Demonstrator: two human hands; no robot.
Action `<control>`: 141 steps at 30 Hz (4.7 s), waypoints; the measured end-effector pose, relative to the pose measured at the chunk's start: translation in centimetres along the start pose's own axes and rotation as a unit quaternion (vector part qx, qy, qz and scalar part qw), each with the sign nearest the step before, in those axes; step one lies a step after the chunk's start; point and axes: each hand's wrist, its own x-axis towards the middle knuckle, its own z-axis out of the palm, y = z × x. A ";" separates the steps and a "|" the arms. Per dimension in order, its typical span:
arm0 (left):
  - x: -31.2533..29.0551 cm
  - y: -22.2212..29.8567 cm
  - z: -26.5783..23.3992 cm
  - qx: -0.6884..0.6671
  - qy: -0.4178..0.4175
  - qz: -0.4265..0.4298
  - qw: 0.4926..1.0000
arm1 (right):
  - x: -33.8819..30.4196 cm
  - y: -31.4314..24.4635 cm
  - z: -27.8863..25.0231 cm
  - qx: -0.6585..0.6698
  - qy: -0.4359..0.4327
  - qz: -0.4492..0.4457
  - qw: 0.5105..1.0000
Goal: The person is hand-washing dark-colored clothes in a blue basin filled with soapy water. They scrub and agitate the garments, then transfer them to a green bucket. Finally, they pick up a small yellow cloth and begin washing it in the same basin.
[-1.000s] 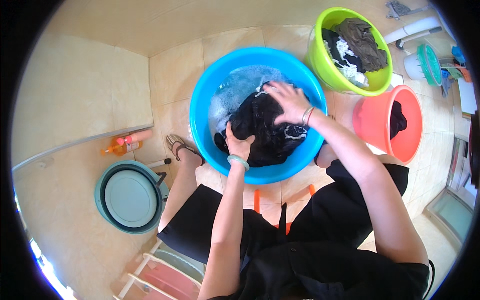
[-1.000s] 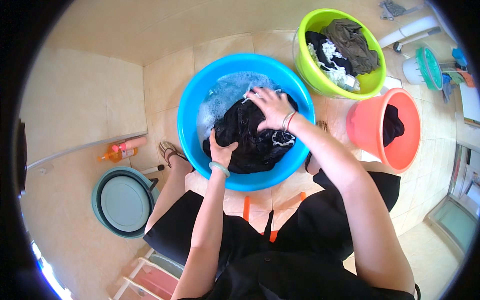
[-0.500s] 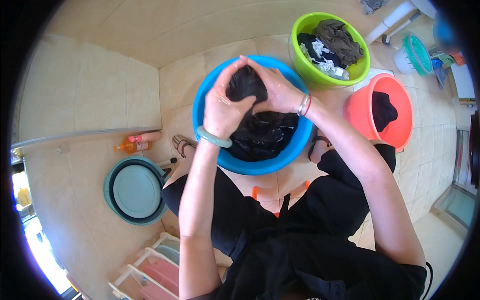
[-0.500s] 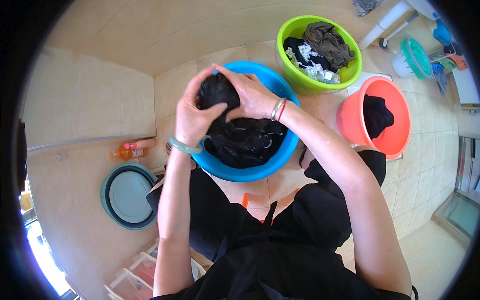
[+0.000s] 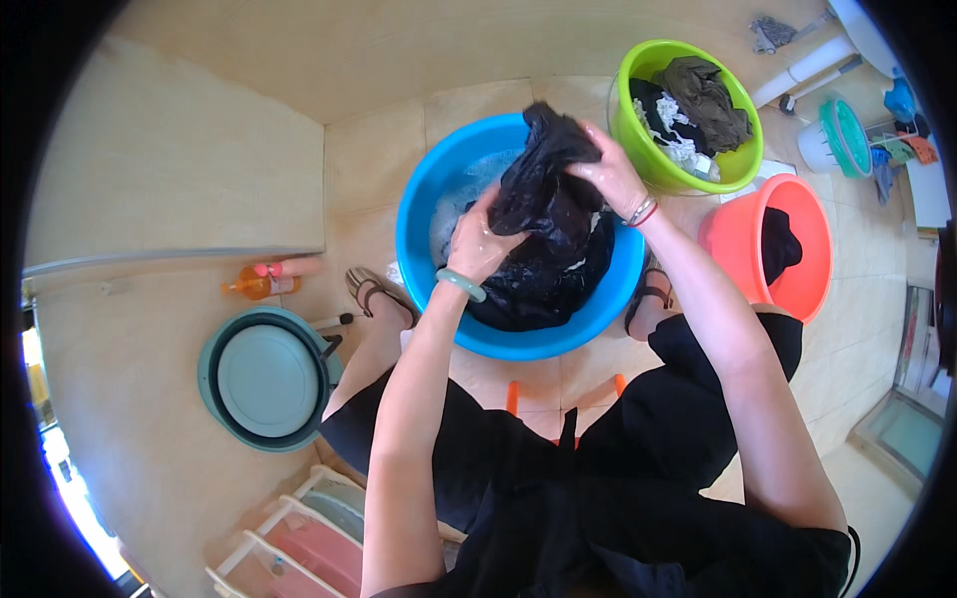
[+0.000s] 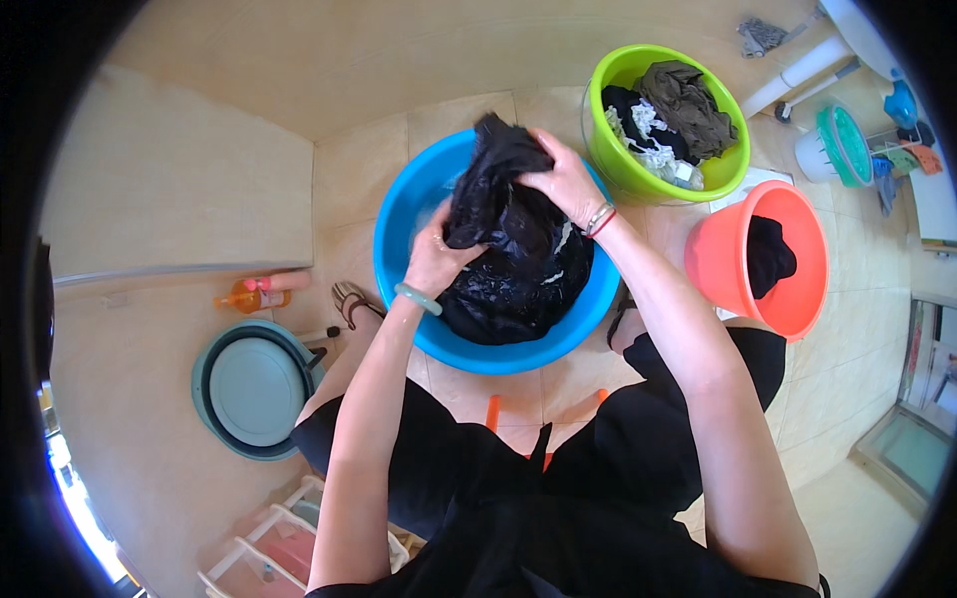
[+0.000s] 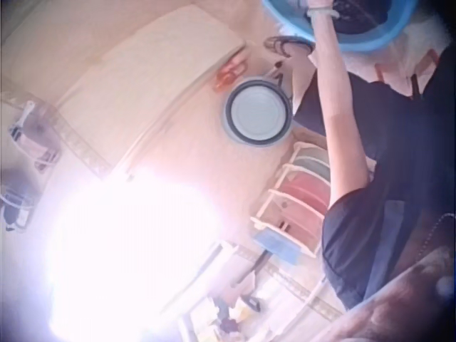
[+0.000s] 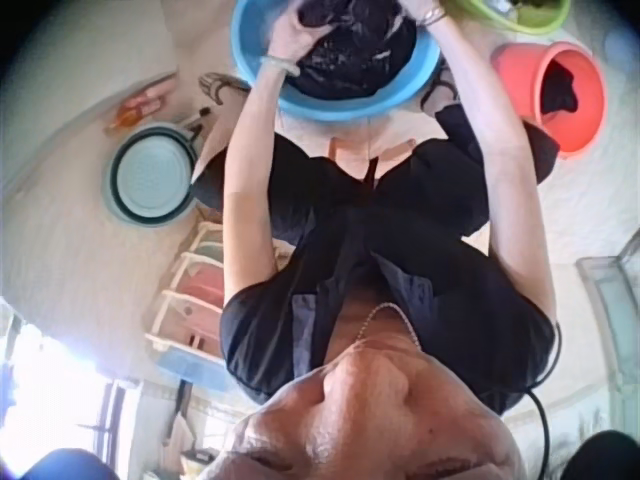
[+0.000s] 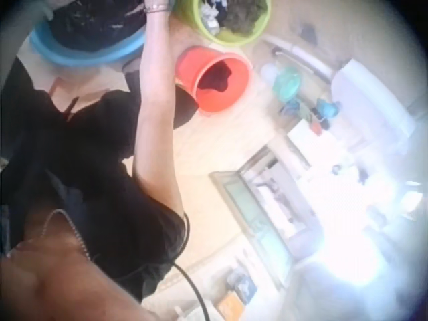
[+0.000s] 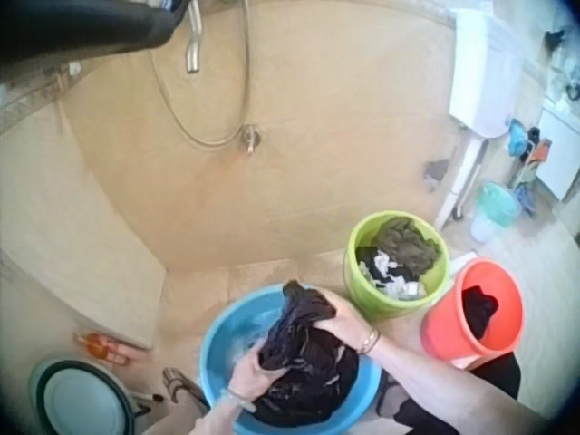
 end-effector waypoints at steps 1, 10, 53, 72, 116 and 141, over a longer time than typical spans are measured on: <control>0.2 -0.3 -0.1 0.109 -0.020 -0.119 0.987 | -0.4 2.0 -0.4 -0.106 -0.018 0.035 0.994; 5.1 -12.5 2.8 0.293 0.117 -0.146 0.937 | -1.0 12.1 5.8 -0.495 -0.122 0.100 0.854; 5.5 0.8 -0.4 -0.261 0.075 0.082 0.959 | 3.3 4.3 5.7 -0.092 -0.096 -0.027 0.991; -4.9 -3.9 3.6 -0.738 0.047 -0.244 0.628 | -3.5 -8.1 8.3 0.142 0.054 0.005 0.988; -6.9 -0.6 10.6 -0.284 0.146 -0.131 0.938 | -5.2 5.2 1.7 0.275 -0.059 0.257 0.925; -6.2 -14.5 10.3 -0.500 0.191 -0.049 0.843 | -6.2 10.1 6.0 0.229 0.146 0.270 0.924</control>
